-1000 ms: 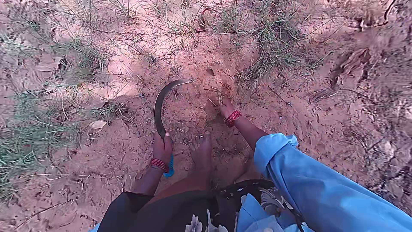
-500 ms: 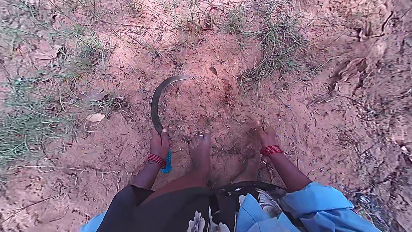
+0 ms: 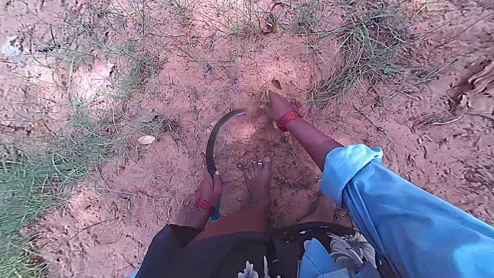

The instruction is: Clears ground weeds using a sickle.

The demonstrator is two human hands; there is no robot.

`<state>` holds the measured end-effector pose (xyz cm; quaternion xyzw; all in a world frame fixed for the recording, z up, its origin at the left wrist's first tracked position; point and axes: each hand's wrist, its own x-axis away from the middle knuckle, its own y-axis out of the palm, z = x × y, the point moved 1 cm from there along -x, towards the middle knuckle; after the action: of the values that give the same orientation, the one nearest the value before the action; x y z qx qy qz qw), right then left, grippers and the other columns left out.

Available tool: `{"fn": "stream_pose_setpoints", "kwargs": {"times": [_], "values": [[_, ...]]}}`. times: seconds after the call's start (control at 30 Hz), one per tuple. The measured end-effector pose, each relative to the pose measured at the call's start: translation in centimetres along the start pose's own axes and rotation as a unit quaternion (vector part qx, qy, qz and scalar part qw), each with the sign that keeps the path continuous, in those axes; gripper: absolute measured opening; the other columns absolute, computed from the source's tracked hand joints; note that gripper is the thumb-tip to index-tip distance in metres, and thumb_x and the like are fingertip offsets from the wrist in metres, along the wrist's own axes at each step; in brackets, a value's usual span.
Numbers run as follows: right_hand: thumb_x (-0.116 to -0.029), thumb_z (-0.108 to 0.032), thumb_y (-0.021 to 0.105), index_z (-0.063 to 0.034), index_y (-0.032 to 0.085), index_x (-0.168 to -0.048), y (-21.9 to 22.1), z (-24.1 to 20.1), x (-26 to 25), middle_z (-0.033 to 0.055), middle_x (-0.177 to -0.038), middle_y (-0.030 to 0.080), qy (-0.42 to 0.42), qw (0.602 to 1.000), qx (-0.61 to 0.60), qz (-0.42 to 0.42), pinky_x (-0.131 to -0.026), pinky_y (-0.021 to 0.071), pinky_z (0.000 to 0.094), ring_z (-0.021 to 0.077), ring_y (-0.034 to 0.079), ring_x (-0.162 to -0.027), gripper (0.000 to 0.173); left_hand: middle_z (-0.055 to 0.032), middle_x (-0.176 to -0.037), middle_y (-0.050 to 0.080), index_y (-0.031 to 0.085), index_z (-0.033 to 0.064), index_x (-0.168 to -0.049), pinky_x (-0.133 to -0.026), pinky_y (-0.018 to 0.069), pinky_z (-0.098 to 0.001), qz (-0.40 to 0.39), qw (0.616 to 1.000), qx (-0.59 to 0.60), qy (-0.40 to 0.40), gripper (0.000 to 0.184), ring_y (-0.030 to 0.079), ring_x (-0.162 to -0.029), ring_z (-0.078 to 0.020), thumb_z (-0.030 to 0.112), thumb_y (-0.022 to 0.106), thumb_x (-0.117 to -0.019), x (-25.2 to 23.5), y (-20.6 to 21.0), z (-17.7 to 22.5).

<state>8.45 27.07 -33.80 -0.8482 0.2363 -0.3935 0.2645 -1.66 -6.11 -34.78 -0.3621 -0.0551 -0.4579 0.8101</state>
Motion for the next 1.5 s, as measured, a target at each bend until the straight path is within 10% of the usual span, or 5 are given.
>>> {"fn": "stream_pose_setpoints", "kwargs": {"times": [0.4, 0.67, 0.9, 1.27, 1.5], "values": [[-0.0952, -0.002, 0.066, 0.0074, 0.063, -0.123, 4.1, -0.7, 2.5, 0.0291, -0.119, 0.066, -0.127, 0.963, 0.119, -0.208, -0.092, 0.0504, 0.0621, 0.0461, 0.065, -0.112, 0.030, 0.0019, -0.075, 0.056, 0.034, -0.0204, -0.131, -0.055, 0.0513, -0.0188, 0.129, 0.990, 0.057, 0.002, 0.041, 0.054, -0.055, 0.0003, 0.014, 0.032, -0.1080, -4.3, -3.2, -0.3], [-0.0997, 0.009, 0.051, -0.0104, 0.058, -0.146, 6.5, -5.8, -3.5, 0.0164, -0.161, 0.042, -0.225, 0.951, 0.141, -0.157, -0.100, 0.0487, 0.0648, 0.0463, 0.053, -0.135, 0.050, 0.0008, -0.075, 0.056, 0.033, -0.0206, -0.132, -0.054, 0.0524, -0.0211, 0.110, 0.991, 0.069, 0.014, 0.042, 0.055, -0.054, -0.0017, 0.013, 0.032, -0.1068, -4.7, -2.2, 0.7], [-0.1068, -0.019, 0.056, 0.0052, 0.061, -0.125, 7.2, -1.2, -4.2, 0.0172, -0.099, 0.070, 0.111, 0.926, -0.356, 0.061, -0.081, 0.0563, 0.0402, 0.0219, 0.067, -0.083, 0.031, 0.0018, -0.076, 0.056, 0.034, -0.0167, -0.132, -0.052, 0.0517, -0.0201, 0.091, 0.991, 0.092, -0.028, 0.040, 0.054, -0.053, -0.0015, 0.014, 0.032, -0.1074, -2.7, -1.7, -1.2], [-0.1037, -0.041, 0.060, -0.0033, 0.066, -0.130, 5.6, -6.6, -2.4, 0.0248, -0.130, 0.066, 0.083, 0.988, -0.015, -0.132, -0.098, 0.0489, 0.0637, 0.0415, 0.062, -0.124, 0.046, 0.0031, -0.072, 0.056, 0.034, -0.0185, -0.131, -0.052, 0.0517, -0.0199, 0.110, 0.990, 0.093, 0.008, 0.039, 0.054, -0.052, -0.0007, 0.013, 0.032, -0.1076, -2.8, -1.6, -1.0], [-0.1104, -0.021, 0.047, 0.0037, 0.058, -0.138, 5.9, -4.1, -3.7, 0.0269, -0.141, 0.057, 0.144, 0.959, -0.226, -0.088, -0.110, 0.0408, 0.0552, 0.0384, 0.054, -0.132, 0.039, -0.0028, -0.074, 0.058, 0.039, -0.0206, -0.130, -0.054, 0.0522, -0.0239, 0.089, 0.996, 0.010, 0.015, 0.043, 0.055, -0.054, -0.0050, 0.015, 0.033, -0.1072, -2.5, -1.8, -1.7]]}}
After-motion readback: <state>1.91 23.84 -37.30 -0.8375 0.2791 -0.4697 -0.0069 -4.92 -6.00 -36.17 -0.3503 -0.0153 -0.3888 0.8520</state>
